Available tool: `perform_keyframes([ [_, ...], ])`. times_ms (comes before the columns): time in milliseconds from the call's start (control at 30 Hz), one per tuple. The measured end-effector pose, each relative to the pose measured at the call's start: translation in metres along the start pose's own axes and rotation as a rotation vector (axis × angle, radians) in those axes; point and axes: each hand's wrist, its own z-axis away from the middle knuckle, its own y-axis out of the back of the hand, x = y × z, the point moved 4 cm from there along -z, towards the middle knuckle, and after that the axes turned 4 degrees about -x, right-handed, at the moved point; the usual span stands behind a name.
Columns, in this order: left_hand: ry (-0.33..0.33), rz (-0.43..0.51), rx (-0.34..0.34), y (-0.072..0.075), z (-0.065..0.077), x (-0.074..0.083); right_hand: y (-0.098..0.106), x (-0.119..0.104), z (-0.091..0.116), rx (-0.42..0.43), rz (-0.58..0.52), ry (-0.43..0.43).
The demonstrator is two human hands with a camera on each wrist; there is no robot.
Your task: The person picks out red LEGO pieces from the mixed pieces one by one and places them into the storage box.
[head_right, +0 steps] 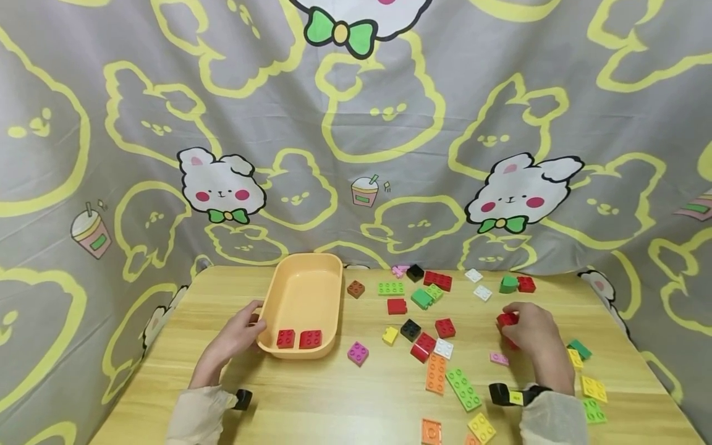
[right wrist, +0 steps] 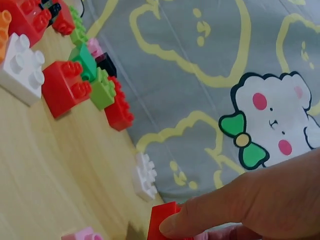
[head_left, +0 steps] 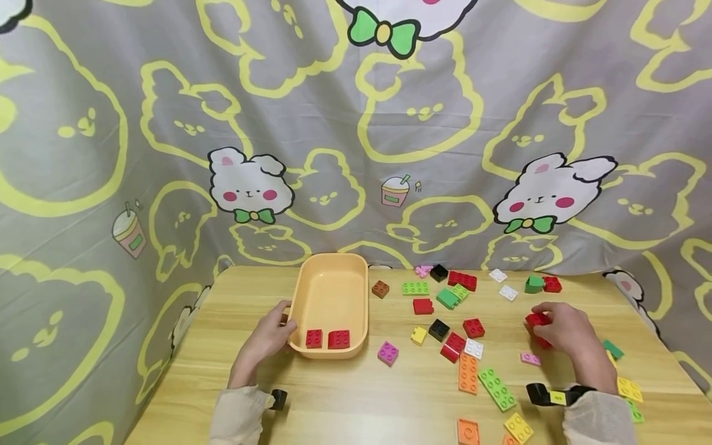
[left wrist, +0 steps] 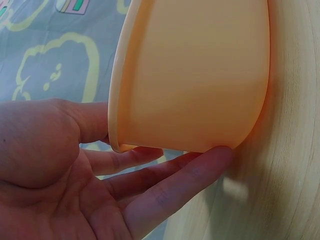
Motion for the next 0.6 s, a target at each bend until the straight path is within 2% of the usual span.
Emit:
perform_keyframes([
  [233,-0.012,-0.006,0.008,0.002,-0.001,-0.001,0.006,-0.023,0.003,0.051,0.037,0.048],
  [600,-0.016,0.006,0.008,0.001,0.0,-0.001,0.004,-0.081,0.016,0.263,0.078,0.22],
])
